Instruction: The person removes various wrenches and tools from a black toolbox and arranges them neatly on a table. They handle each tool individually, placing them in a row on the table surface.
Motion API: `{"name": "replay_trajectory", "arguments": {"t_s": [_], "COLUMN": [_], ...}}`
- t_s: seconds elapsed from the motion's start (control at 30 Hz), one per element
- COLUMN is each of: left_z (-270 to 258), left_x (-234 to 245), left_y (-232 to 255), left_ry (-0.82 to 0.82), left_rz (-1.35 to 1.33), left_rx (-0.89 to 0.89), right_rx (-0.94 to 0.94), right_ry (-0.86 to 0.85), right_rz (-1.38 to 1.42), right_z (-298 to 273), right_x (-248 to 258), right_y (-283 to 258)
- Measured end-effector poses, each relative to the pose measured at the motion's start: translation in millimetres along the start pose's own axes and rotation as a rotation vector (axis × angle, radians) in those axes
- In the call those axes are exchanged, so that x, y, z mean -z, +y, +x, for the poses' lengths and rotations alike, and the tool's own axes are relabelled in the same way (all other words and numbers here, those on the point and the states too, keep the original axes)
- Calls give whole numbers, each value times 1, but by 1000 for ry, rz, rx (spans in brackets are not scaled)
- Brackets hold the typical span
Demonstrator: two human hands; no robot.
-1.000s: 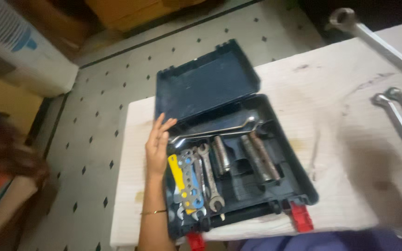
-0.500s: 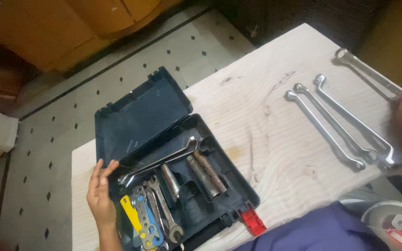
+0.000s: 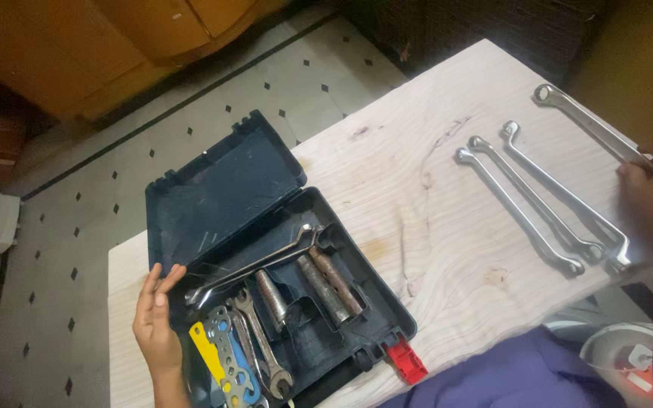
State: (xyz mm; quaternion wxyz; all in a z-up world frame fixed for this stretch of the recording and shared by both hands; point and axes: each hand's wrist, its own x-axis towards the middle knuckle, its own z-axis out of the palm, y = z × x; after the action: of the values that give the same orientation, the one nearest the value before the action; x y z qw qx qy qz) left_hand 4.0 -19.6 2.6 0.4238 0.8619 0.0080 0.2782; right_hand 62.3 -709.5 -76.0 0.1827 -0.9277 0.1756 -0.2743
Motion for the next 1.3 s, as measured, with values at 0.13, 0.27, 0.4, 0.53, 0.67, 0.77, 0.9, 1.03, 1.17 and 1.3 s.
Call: {"name": "replay_trajectory", "arguments": {"t_s": [0.13,0.27,0.4,0.53,0.67,0.77,0.9,1.03,1.17,1.3], "left_z": [-1,0,-1,0,0,0,0,0,0,1], "left_x": [0,3,4,3,3,3,1,2,4,5], "left_y": [2,-1,-5,-7,-6,-6,-7,-9,-10,-13], "left_ry": [-4,-30,-32,-19,-30,-23,-8,-15,-32,-33], "left_rz": [-31,-101,-119,-84,-119,-86,-68,-87,-140,-145], "left_rx": [6,-17,-27,-26,-38,-24,-20,-23,-31,-28], "right_rx": [-296,-332,-271,-108,174,126,213,190,200,197], "right_ry": [-113,-117,-105,-6,-104,-230,-152,-184,-186,-151], "right_rz": [255,348,340,227,-141,-188,-229,-192,-177,-116], "right_z": [-1,1,-5,-19,-32,-36,-39,-38,-34,-34], "right_x": [-17,-24,-17,1,13,9,0,-3,3,14], "right_y": [17,23,9,-15,-33,-39,-42,-47,-62,-82]}}
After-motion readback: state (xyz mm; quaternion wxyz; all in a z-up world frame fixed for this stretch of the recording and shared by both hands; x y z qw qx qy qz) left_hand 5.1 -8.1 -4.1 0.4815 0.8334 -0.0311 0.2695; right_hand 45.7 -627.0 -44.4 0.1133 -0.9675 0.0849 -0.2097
